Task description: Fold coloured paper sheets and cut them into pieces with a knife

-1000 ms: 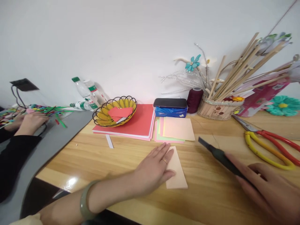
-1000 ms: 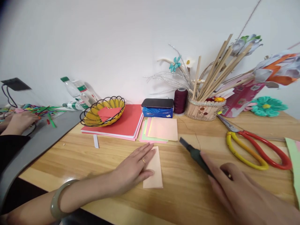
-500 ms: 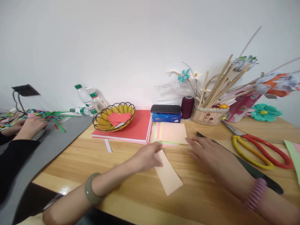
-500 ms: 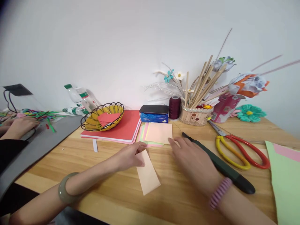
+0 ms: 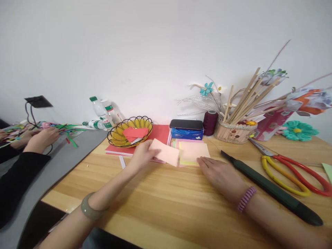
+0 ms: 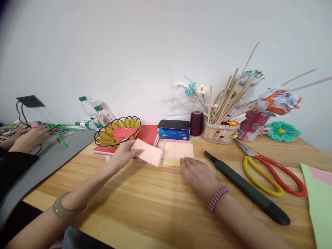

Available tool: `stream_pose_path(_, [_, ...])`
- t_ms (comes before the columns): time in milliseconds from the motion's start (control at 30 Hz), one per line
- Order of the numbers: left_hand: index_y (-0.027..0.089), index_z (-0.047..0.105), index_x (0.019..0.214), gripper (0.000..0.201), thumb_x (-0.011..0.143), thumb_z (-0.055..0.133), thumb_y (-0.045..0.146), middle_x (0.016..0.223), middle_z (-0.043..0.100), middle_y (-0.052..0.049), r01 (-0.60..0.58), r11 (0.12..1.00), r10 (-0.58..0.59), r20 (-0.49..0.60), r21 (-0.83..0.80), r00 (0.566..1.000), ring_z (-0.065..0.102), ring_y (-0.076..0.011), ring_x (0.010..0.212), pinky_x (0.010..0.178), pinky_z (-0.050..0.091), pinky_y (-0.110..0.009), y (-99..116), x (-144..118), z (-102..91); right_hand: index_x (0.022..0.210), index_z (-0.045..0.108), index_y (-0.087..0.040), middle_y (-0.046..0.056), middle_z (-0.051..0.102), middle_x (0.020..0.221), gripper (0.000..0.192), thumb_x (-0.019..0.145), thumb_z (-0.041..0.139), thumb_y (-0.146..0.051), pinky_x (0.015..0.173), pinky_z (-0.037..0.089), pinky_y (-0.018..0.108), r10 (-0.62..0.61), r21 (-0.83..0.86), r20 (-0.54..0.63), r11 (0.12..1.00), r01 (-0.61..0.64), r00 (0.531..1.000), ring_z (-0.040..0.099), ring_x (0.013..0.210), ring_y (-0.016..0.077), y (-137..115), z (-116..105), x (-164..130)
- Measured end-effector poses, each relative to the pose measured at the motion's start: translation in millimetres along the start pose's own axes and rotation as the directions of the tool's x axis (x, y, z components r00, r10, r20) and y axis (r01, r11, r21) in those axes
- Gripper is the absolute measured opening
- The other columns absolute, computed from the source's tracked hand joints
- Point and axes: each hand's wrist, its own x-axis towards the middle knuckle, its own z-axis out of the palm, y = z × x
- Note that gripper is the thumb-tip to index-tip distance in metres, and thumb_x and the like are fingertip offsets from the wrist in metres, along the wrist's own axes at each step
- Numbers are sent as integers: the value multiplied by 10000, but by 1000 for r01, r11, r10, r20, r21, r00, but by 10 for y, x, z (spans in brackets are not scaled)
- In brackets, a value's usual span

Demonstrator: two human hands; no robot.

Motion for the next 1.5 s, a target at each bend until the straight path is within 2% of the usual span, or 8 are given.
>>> stream_pose_path(233, [161,466,1250,475,792,563,241,1073,633,-138,120,940,-16,-311,318,950,567,-306,1039,855,421,-405,-151,23,-27,762,628,-135,78,687,754,239,766,443,16,580,489,270,66,68,12,995,-66,998,649,698,188,-20,-112,-51])
stream_pose_path(333, [174,469,1265,430,845,516,249,1134,617,-129,77,787,174,-340,612,924,536,-297,1088,842,450,-396,-116,-78,12,806,638,-158,64,695,814,229,786,462,-13,625,488,253,65,101,-18,993,-63,998,649,770,174,9,-80,-77])
stream_pose_path(533, [135,603,1052,233,889,479,246,1146,622,-110,-472,453,750,-38,756,660,579,-224,979,866,471,-355,165,-329,198,896,644,-132,96,699,868,265,787,431,-17,639,502,283,38,100,-172,995,-21,984,650,795,195,-6,-120,-157])
stream_pose_path(700, [123,607,955,201,894,484,269,887,689,-57,-785,387,836,174,484,520,621,-164,766,692,515,-272,348,-670,550,890,640,-143,73,704,845,398,889,249,-68,719,494,288,-101,99,-370,984,147,924,645,799,170,-240,-362,-347])
stream_pose_path(900, [163,636,771,215,887,455,166,660,653,-4,-716,674,676,240,180,697,602,-116,613,578,461,-198,320,-936,652,839,600,-216,-2,674,797,296,927,319,-186,687,487,213,68,513,-196,857,43,978,628,756,109,-350,-412,-682])
stream_pose_path(1067, [165,646,736,152,832,534,129,611,619,37,-301,951,305,327,-67,894,538,-76,535,514,395,-150,359,-964,617,769,555,-242,-23,640,736,181,887,417,-255,562,485,205,210,669,137,701,-247,968,614,647,102,-365,-349,-816])
stream_pose_path(1333, [166,429,1230,452,816,568,282,693,569,15,-170,983,183,341,-67,922,517,-125,579,518,408,-212,298,-878,633,1018,502,-223,-6,675,674,237,851,419,-369,506,498,252,472,660,253,554,-507,845,653,583,164,-352,-213,-741])
stream_pose_path(1500, [178,485,1173,342,835,520,218,672,570,20,-235,971,234,332,-38,914,504,-114,560,537,395,-211,290,-819,619,992,513,-225,18,673,694,242,853,399,-387,508,497,260,483,648,268,550,-527,833,654,603,177,-331,-198,-710])
